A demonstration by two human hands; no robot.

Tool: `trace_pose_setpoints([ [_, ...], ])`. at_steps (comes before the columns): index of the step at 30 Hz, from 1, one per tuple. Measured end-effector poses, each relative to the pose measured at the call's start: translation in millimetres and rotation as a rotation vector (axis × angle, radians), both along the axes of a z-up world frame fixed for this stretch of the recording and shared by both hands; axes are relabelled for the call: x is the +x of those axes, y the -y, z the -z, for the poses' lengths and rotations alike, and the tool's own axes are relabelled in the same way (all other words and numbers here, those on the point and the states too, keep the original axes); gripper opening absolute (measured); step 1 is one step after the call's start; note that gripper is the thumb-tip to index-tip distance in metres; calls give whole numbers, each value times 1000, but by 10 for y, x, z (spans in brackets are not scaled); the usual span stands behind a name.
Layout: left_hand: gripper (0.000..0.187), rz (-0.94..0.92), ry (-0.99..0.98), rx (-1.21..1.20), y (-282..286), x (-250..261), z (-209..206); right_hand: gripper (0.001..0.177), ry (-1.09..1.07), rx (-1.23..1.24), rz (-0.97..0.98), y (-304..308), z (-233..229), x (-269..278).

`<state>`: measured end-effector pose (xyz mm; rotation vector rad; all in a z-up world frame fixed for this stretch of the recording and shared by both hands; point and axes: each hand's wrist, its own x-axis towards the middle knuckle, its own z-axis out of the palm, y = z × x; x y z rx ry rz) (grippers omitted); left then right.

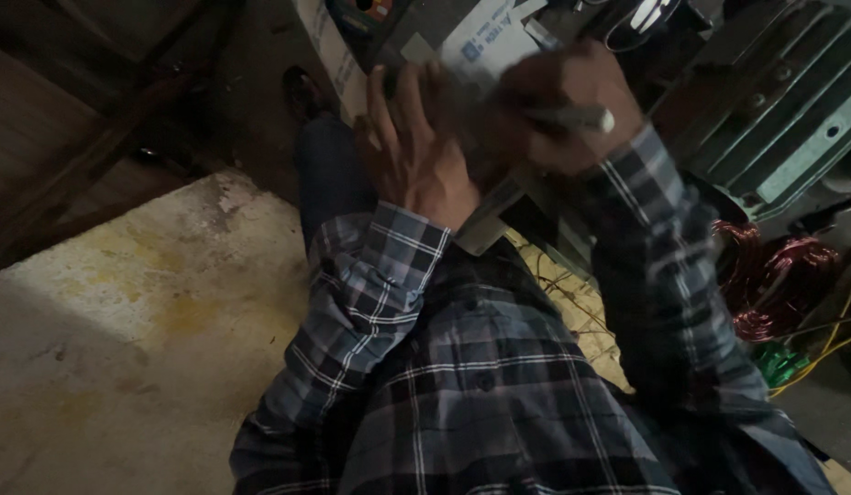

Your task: The person uses shears to cut a sheet of printed paper into narrow strips. The person repeatedly trims the strips to uniform width and places the cut pieces on the workbench.

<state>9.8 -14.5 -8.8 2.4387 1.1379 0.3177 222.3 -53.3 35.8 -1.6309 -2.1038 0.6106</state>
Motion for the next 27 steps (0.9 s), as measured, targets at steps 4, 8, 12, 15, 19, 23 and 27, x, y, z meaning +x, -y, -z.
trace_pose_setpoints([
  [4, 101, -21, -61, 22, 11, 20, -26, 26, 183, -374, 8, 262, -308, -87],
  [8, 95, -50, -51, 103, -2, 58, -53, 34, 360, -822, 195, 228, -308, -173],
  [12, 109, -10, -28, 22, -42, 46, -70, 25, 234, -322, 59, 190, -188, -64],
  [15, 110, -10, -37, 0, -39, 27, -94, 21, 120, 63, -29, 214, -85, 47],
  [19, 112, 15, 64, 59, -40, -49, -97, 27, -26, -71, 173, 542, -11, -10],
  [23, 125, 39, 138, 57, -67, -84, -24, 37, 168, -100, 387, 1213, -106, -466],
  [27, 119, 29, 272, -8, -86, -225, 131, 51, 506, 96, 418, 1539, -124, -777],
])
